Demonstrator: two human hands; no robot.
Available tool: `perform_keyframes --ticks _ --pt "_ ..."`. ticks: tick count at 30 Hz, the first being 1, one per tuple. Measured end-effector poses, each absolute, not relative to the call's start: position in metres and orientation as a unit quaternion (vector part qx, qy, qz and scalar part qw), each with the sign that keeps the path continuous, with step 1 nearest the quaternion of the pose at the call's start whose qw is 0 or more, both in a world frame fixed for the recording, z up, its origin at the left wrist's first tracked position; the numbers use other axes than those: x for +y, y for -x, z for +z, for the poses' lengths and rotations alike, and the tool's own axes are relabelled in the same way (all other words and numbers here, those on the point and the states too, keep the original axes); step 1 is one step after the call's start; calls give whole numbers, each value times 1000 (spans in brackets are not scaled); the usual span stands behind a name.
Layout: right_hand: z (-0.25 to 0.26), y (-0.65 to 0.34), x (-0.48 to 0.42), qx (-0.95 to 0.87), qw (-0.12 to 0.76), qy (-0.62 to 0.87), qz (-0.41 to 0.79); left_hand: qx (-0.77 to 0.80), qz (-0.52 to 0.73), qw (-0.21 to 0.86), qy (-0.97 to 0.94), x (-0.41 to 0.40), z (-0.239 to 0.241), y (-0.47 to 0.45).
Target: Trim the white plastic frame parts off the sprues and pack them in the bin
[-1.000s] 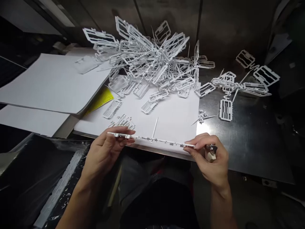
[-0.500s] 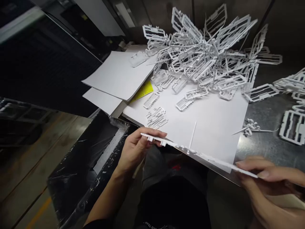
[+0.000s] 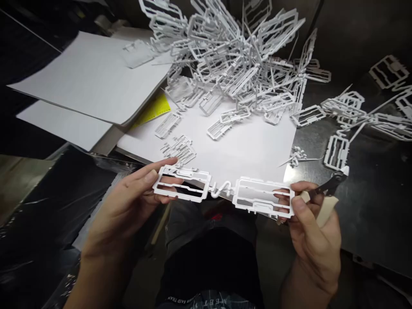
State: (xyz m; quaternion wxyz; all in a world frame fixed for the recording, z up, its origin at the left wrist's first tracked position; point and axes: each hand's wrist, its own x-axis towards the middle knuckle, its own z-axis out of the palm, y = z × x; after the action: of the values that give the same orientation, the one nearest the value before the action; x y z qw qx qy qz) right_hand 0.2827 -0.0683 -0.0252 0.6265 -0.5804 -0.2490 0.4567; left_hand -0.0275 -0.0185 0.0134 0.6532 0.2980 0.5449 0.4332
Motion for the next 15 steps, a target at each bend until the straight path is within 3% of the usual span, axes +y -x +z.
perform_keyframes --ticks 8,15 --pt "-29 -287 -75 -287 631 505 514 582 458 598 -306 -15 13 26" --pt "-31 -291 -75 -401 608 493 475 576 464 608 -289 -14 6 30"
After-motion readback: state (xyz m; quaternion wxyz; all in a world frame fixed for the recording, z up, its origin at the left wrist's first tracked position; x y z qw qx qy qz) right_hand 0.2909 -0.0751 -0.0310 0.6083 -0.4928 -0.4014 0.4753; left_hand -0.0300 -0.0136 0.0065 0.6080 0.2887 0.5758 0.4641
